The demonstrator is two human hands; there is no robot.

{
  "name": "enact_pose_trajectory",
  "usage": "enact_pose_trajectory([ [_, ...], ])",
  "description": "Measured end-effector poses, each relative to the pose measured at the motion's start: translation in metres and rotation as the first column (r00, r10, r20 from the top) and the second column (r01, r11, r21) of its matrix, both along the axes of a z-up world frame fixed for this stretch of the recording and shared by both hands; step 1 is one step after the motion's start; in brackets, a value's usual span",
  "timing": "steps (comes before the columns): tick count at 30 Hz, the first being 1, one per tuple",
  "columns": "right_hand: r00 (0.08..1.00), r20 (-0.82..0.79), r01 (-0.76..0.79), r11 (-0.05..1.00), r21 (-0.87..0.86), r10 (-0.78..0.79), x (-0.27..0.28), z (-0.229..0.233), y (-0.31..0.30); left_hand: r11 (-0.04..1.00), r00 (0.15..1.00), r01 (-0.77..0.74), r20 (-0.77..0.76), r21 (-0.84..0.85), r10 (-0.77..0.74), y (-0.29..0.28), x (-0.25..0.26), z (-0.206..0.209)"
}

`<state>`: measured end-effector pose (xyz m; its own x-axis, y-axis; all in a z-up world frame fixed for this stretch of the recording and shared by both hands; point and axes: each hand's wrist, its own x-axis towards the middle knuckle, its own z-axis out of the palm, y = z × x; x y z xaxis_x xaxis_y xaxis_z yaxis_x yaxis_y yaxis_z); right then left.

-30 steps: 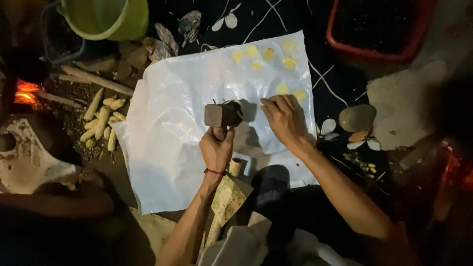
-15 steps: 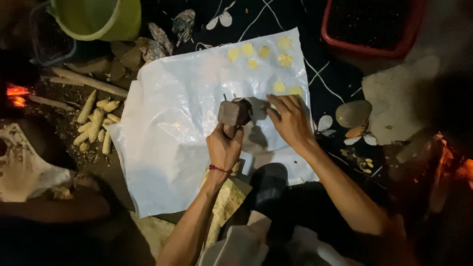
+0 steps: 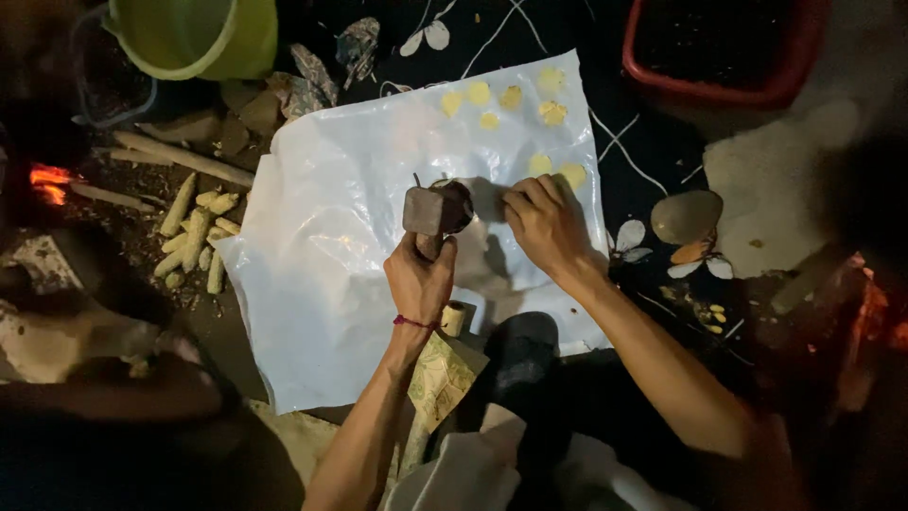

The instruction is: Cracking open nuts one by one using a wooden mallet on a stone block

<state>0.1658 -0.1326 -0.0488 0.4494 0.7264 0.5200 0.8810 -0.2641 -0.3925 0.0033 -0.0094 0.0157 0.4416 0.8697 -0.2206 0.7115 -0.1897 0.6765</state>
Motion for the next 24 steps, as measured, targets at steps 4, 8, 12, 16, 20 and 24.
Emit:
enact_pose_trajectory([
  [4,0.998,-0.069,-0.016,1.000,0.002,0.016,0.001,0.004,-0.002,0.999,1.000,0.012,-0.014,-0.034,-0.013,0.005,-0.001,0.001],
  [8,0.996,-0.086,0.039,0.999,0.024,-0.037,0.002,0.004,-0.012,0.996,0.999,0.048,-0.017,-0.070,-0.050,-0.001,0.011,0.008],
  [12,0.973,-0.222,0.092,0.987,0.130,-0.061,0.000,-0.012,-0.031,0.990,0.994,0.105,0.045,-0.089,-0.101,-0.015,0.034,0.039],
  [16,0.968,-0.195,0.185,0.973,0.137,-0.157,0.000,0.005,-0.050,0.975,0.967,0.223,0.126,0.010,-0.223,-0.019,0.048,0.050],
  [20,0.975,-0.078,0.216,0.971,0.105,-0.208,-0.006,0.000,-0.056,0.948,0.946,0.317,-0.086,0.030,-0.313,-0.021,0.052,-0.002],
  [24,0.973,0.035,0.226,0.972,0.068,-0.228,-0.010,0.004,-0.057,0.927,0.862,0.371,-0.351,-0.052,-0.364,-0.017,0.044,-0.045],
])
